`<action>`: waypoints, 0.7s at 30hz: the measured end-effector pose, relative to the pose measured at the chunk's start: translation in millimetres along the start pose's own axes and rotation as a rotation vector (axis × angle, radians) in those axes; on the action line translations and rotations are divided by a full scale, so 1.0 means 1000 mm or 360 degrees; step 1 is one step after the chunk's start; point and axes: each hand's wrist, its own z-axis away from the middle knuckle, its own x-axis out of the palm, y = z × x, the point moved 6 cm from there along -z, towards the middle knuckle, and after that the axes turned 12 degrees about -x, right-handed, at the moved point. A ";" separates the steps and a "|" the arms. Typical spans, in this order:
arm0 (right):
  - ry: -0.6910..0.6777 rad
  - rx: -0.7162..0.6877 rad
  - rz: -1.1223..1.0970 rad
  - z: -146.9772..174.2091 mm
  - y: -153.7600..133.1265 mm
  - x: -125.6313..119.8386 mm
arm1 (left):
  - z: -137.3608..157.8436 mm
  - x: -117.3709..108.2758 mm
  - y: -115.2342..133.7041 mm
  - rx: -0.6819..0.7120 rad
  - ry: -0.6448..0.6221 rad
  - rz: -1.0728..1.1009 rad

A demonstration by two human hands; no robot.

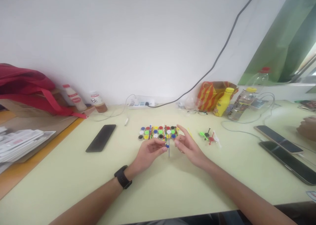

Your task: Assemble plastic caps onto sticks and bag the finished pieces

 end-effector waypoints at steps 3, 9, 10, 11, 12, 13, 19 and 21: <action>-0.0180 0.0053 -0.0243 0.000 -0.002 0.004 | 0.000 0.000 -0.001 -0.0011 0.0020 -0.0032; -0.0009 -0.0012 -0.0207 -0.002 -0.005 -0.005 | 0.000 -0.002 0.001 -0.0025 0.0065 -0.0038; 0.0026 -0.0024 -0.0138 -0.003 -0.004 -0.005 | 0.000 -0.001 0.001 -0.0022 0.0053 -0.0035; 0.0025 -0.0046 -0.0056 -0.003 -0.003 -0.003 | 0.000 0.000 0.002 -0.0018 0.0038 -0.0031; -0.0001 -0.0077 0.0032 -0.003 -0.003 -0.001 | 0.000 0.000 0.002 -0.0012 0.0019 -0.0026; -0.0044 -0.0109 0.0121 -0.002 -0.003 0.002 | 0.000 0.001 0.002 -0.0002 -0.0002 -0.0017; -0.0194 -0.0211 0.0443 0.001 -0.005 0.013 | 0.000 0.004 0.002 0.0028 -0.0091 0.0040; -0.0192 -0.0256 0.0476 0.002 -0.008 0.012 | 0.000 0.003 0.001 0.0026 -0.0079 0.0031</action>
